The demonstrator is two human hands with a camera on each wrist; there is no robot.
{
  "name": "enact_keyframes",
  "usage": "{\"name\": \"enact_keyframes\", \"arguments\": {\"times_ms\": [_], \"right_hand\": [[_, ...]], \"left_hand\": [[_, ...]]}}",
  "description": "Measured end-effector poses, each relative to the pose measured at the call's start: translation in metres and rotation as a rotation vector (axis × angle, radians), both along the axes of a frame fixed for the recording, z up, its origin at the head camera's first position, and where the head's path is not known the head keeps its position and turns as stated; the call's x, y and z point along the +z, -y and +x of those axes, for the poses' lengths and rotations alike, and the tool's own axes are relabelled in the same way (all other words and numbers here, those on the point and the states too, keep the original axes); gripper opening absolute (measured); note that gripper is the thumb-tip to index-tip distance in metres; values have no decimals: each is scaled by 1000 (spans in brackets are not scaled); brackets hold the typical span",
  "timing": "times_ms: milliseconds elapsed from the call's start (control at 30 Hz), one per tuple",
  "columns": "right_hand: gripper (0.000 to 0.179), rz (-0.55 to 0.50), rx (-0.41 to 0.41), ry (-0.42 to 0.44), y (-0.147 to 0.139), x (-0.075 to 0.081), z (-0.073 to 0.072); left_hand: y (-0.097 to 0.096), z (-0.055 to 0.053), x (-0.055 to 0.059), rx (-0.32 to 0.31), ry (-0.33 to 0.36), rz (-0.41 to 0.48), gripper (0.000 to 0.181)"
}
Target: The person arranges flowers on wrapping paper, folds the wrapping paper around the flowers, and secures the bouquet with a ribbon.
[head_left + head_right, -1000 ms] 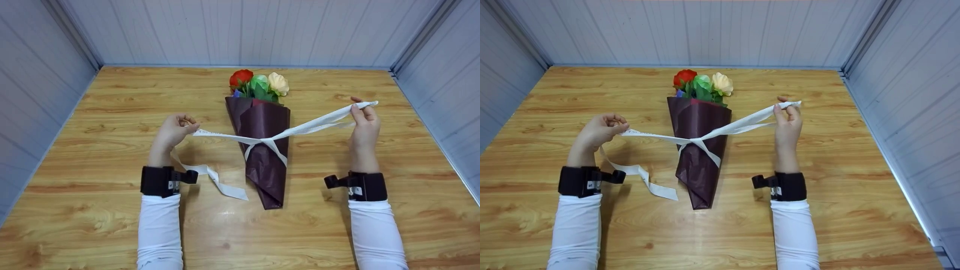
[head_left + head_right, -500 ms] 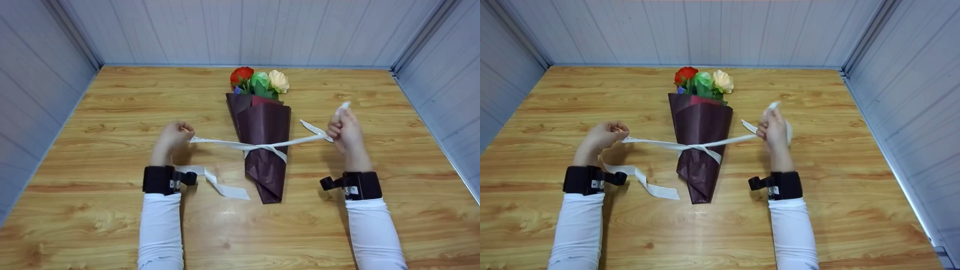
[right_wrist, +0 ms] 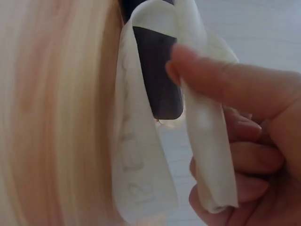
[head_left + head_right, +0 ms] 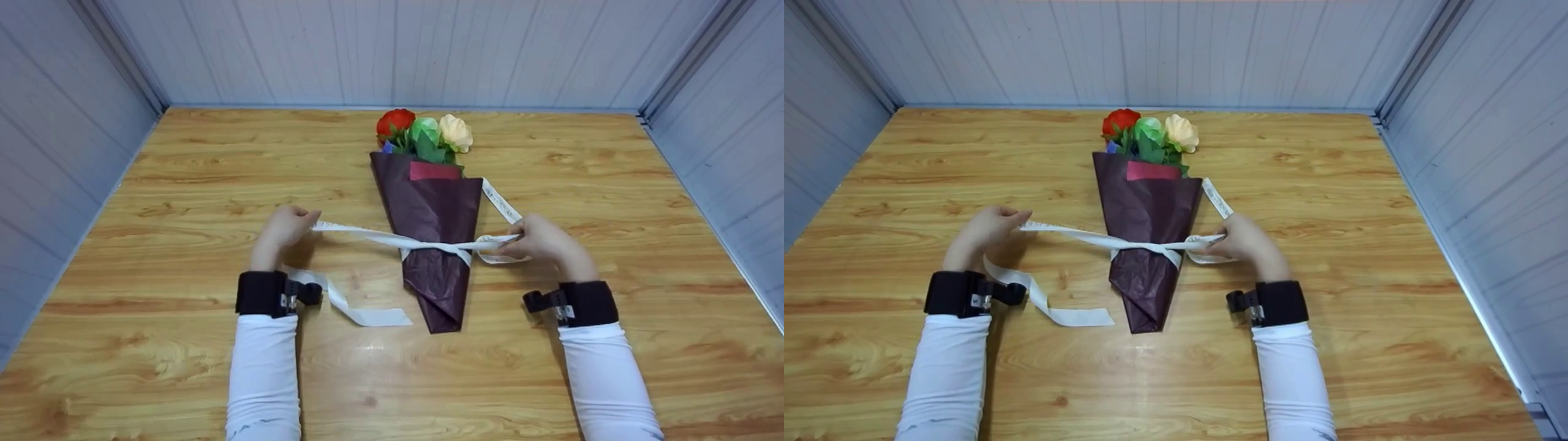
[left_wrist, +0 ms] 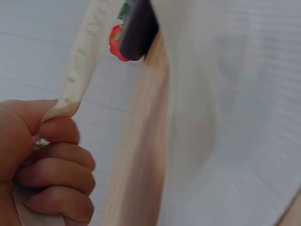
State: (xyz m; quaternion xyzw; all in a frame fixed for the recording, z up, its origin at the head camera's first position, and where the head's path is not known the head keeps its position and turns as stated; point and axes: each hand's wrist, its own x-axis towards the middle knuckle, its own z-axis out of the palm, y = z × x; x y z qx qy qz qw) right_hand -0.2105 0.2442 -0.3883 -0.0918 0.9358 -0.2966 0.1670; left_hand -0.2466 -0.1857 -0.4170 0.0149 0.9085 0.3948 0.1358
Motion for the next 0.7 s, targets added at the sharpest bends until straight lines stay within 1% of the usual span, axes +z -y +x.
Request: {"name": "enact_keyframes", "arguments": {"times_ms": [100, 200, 300, 433, 533, 700], "right_hand": [[17, -8, -51, 26, -6, 0, 0], [18, 20, -85, 30, -13, 0, 0], [19, 46, -107, 35, -19, -1, 0], [20, 60, -131, 58, -25, -4, -2], [19, 72, -162, 77, -32, -7, -4], [20, 61, -222, 110, -43, -12, -5]], "left_hand": [[2, 2, -1, 55, -26, 7, 45], [7, 4, -2, 89, -51, -44, 46], [14, 7, -5, 129, -58, -96, 47], [20, 10, -5, 201, -63, -145, 45], [22, 12, -5, 257, -47, -185, 42], [27, 13, -5, 318, 23, -244, 39]]}}
